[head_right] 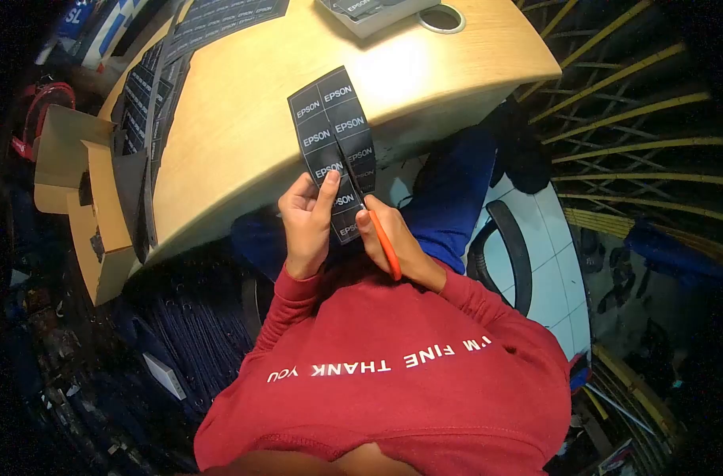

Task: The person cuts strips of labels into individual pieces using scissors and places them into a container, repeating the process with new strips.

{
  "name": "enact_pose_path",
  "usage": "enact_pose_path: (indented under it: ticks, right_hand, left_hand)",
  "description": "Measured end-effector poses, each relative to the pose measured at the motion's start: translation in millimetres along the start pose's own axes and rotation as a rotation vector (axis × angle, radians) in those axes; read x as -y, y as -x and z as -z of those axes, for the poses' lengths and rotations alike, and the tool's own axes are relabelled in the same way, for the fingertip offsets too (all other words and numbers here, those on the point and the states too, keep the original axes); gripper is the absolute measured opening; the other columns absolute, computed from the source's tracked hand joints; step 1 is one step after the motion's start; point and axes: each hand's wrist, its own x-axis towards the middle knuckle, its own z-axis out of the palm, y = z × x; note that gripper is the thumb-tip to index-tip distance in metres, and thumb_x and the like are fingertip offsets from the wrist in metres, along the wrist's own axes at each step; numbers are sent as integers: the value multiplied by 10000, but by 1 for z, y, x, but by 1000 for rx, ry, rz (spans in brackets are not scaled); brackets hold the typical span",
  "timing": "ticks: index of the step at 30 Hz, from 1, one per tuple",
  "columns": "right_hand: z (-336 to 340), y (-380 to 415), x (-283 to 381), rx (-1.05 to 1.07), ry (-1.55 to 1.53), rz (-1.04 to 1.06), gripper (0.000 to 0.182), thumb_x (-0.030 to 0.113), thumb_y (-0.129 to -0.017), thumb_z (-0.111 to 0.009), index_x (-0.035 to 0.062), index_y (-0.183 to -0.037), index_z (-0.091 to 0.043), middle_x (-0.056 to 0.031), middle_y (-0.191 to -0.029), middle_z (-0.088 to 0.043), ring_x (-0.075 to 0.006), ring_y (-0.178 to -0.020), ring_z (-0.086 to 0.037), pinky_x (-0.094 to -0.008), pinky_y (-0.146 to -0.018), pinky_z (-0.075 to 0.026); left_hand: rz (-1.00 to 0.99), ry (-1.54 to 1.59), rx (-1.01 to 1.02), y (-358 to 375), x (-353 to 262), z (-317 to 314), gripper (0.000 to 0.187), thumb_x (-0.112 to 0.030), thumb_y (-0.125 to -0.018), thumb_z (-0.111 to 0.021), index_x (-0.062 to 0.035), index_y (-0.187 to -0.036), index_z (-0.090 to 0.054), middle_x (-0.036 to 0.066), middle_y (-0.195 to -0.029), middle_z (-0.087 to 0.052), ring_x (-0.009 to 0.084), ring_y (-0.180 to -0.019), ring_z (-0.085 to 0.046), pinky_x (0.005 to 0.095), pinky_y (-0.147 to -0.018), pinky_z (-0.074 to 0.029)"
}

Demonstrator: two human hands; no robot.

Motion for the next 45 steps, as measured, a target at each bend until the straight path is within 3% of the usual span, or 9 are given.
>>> enact_pose_path:
  ticks: [14, 23, 31, 45]
  right_hand:
    - [3, -1, 11, 17, 10, 7, 727, 648, -968, -259, -17, -787, -491, -125, -614, -470, -236, -569, -477, -371, -556, -411]
    - [0, 0, -8, 12, -14, 17, 816, 766, -889, -248, -23, -762, -415, -114, -602, -394, -184, -571, -384, -378, -529, -368]
    - [4, -5, -1, 20, -13, 40, 819, 765, -888, -237, -30, -838, -428, -146, -639, -462, -204, -599, -467, -372, -551, -401]
    - [5, -6, 7, 22, 8, 34, 816, 759, -892, -257, -33, -832, -445, -158, -646, -483, -229, -600, -488, -378, -562, -415]
  left_hand:
    - [24, -1, 19, -2, -4, 2, 142, -104, -924, -657, 6, -844, -614, 3, -793, -627, 15, -677, -528, 186, -585, -442]
    - [-56, -46, -11, -13, -3, -4, 153, -142, -940, -642, 11, -940, -642, -18, -794, -616, 12, -653, -509, 188, -573, -435]
    - [-51, -22, 13, 0, 1, -3, 151, -126, -938, -643, 23, -958, -644, -1, -823, -640, 14, -705, -532, 192, -617, -451]
    - [-60, -50, 26, -1, -1, -2, 144, -113, -941, -635, 29, -964, -641, 1, -837, -637, 19, -716, -530, 198, -630, -453]
